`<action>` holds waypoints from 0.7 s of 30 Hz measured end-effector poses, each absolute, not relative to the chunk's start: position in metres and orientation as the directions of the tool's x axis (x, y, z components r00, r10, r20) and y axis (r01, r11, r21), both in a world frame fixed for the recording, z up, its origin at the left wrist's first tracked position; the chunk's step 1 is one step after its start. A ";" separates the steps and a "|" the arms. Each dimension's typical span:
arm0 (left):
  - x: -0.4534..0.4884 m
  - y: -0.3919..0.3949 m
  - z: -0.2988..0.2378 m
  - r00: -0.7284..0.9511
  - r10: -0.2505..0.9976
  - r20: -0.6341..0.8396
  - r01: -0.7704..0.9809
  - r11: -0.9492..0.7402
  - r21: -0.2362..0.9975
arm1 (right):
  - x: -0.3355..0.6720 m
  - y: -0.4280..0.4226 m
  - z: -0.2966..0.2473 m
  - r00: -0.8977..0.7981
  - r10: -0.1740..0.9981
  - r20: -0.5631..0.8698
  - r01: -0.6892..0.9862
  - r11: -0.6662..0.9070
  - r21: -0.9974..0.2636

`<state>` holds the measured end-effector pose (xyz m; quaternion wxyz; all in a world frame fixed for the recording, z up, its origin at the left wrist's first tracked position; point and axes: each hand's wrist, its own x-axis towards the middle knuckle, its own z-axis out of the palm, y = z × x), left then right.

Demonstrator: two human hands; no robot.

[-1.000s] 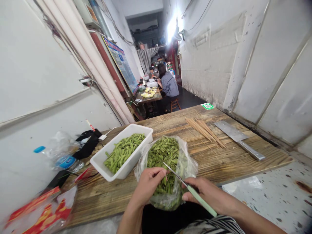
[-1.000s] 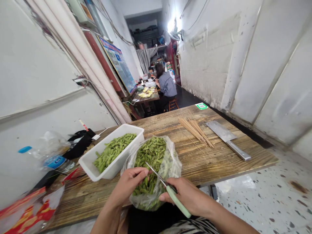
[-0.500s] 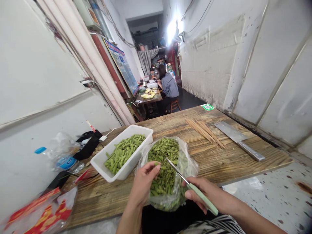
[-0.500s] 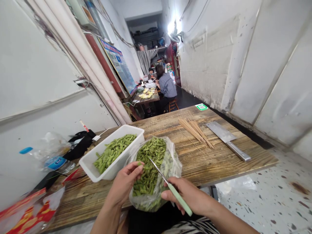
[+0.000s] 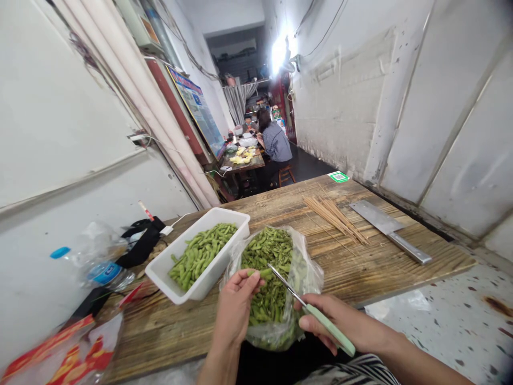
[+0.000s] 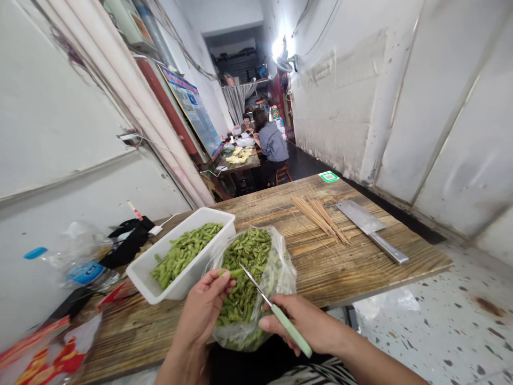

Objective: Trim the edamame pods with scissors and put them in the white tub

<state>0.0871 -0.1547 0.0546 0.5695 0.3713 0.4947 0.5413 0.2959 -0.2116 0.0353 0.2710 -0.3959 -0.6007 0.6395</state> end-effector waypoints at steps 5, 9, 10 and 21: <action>0.091 -0.159 0.055 -0.049 0.983 -0.178 -0.261 0.159 0.952 | 0.293 -0.210 0.033 -0.550 0.814 -0.187 0.054 -0.189 -0.981; 0.095 -0.163 0.054 -0.039 0.982 -0.185 -0.264 0.169 0.950 | 0.289 -0.211 0.032 -0.553 0.814 -0.177 0.010 -0.207 -0.978; 0.096 -0.164 0.053 -0.039 0.981 -0.192 -0.265 0.175 0.948 | 0.288 -0.212 0.032 -0.547 0.818 -0.178 0.004 -0.210 -0.978; 0.097 -0.166 0.056 -0.076 0.976 -0.202 -0.191 0.185 0.964 | 0.284 -0.212 0.026 -0.519 0.822 -0.234 -0.019 -0.285 -0.958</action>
